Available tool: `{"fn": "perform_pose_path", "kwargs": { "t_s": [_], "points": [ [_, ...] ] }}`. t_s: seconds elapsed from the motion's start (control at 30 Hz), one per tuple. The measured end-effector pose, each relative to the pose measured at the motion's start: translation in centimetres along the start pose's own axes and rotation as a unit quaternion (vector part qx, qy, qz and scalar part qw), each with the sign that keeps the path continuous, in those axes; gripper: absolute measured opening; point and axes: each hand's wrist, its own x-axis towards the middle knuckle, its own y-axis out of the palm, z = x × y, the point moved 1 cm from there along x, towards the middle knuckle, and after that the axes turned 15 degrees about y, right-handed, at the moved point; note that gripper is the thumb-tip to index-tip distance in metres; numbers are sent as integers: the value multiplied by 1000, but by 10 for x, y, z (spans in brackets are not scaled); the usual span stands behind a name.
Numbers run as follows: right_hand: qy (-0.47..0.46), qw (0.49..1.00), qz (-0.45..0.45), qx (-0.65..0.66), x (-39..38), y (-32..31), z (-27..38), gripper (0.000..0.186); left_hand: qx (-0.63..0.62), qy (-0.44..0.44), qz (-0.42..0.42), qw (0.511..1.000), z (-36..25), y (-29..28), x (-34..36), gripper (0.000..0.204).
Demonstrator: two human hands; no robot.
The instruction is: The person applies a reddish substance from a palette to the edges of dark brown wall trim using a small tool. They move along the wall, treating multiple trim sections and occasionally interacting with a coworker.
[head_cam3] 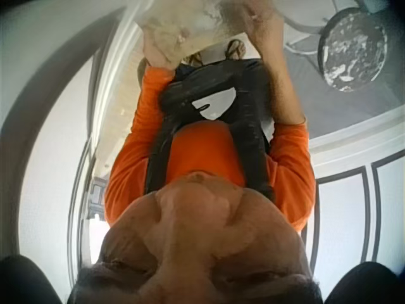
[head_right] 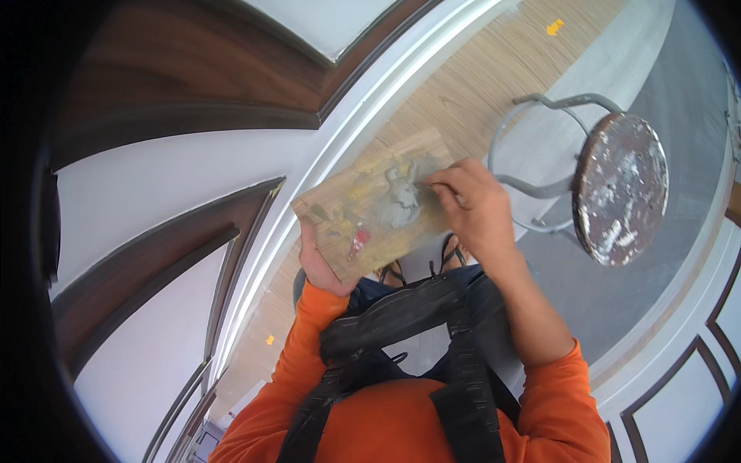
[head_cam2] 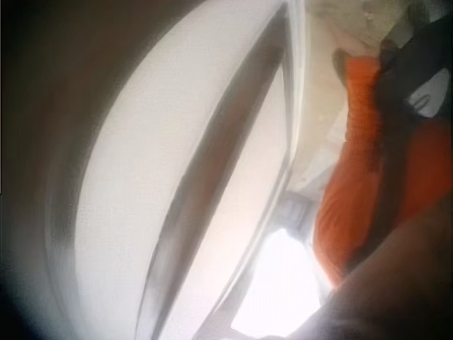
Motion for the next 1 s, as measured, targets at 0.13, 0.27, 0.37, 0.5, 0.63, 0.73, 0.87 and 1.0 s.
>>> {"fn": "perform_pose_path", "kwargs": {
  "t_s": [0.13, 0.27, 0.37, 0.5, 0.63, 0.73, 0.87, 1.0],
  "points": [
    [89, 948, 54, 299, 39, 9, -12, 15, -74, -67, 71, 992, -6, -13, 18, 74],
    [93, 866, 114, 479, 67, 20, -1, 22, -64, -46, 100, 992, -19, -17, 36, 75],
    [54, 834, 193, 513, 83, 29, -1, 21, -88, 9, 147, 985, -14, -20, 48, 75],
    [57, 772, 259, 578, 71, 50, -4, 15, -47, 98, 137, 985, -3, -43, 58, 72],
    [88, 750, 264, 601, 58, 67, -4, 14, -37, 117, 143, 982, -1, -48, 55, 69],
    [76, 742, 229, 626, 62, 77, 10, 14, -26, 105, 137, 985, -3, -57, 54, 70],
    [72, 709, 202, 672, 68, 95, 22, 18, -16, 110, 121, 986, -1, -65, 56, 71],
    [53, 773, 127, 620, 68, 98, 27, 18, -15, 114, 140, 983, 4, -71, 77, 70]
  ]
}}
